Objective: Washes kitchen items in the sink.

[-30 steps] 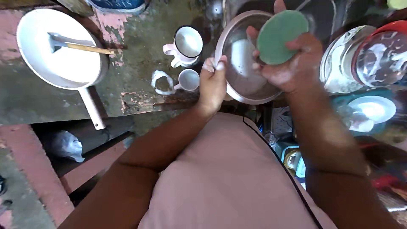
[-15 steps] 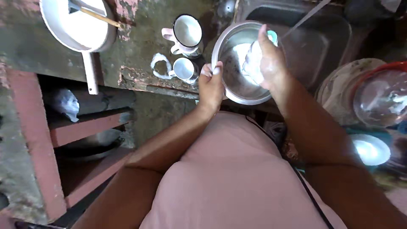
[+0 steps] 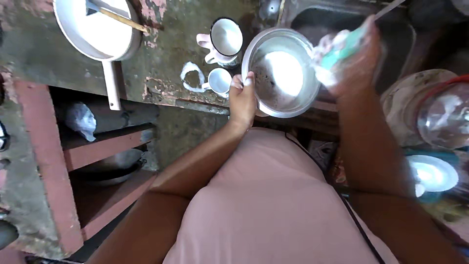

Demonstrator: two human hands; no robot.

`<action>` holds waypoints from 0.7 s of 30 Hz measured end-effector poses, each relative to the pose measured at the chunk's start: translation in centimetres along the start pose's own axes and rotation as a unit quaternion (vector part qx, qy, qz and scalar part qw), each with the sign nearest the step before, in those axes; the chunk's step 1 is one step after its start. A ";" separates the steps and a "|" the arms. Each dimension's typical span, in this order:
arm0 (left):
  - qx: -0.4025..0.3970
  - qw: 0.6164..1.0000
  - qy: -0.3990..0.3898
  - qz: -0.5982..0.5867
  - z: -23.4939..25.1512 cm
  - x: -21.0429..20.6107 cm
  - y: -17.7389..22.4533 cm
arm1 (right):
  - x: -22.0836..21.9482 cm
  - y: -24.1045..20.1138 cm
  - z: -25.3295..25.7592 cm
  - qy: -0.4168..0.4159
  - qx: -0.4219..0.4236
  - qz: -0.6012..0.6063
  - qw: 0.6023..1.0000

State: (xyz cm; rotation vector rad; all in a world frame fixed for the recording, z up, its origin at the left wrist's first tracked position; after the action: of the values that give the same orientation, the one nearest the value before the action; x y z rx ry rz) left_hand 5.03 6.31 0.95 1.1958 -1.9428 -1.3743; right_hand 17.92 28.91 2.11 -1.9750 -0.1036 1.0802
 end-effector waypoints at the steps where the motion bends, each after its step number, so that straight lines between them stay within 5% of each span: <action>1: 0.004 1.000 -0.006 0.002 0.2 0.5 0.1 | 1.6 -0.6 0.5 0.044 0.021 0.058 0.997; 5: 0.021 0.999 -0.029 0.011 1.2 2.1 0.3 | 5.4 -2.1 2.8 0.191 0.093 0.236 0.948; 10: 0.019 0.997 -0.072 0.020 2.5 3.5 0.8 | 1.9 -0.6 4.2 0.132 0.158 0.250 0.946; 14: 0.008 0.994 -0.105 0.011 3.8 4.5 1.3 | -4.0 2.2 2.8 0.085 0.095 0.243 0.962; 17: 0.004 0.992 -0.127 0.010 4.6 5.0 1.6 | -7.3 4.6 1.7 0.078 0.031 -0.073 0.994; 19: 0.007 0.989 -0.145 0.014 5.1 5.2 1.8 | -9.2 6.1 0.8 0.102 -0.006 -0.373 0.922; 21: 0.015 0.987 -0.157 0.021 5.4 5.3 2.0 | -10.6 7.7 0.5 0.087 -0.080 -0.587 0.801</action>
State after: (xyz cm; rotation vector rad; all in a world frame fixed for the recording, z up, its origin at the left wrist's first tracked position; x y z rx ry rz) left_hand -2.63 4.72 0.19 0.9912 -2.1945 -1.5941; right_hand 8.60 19.81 3.32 -1.6206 -1.1789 0.0528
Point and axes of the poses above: each hand's wrist, its own z-axis towards the middle knuckle, its own x-axis out of the back of the hand, y = z × x, the point moved 5 cm from there along z, towards the middle knuckle, and after that the axes turned 1 degree about x, right-handed, at the moved point
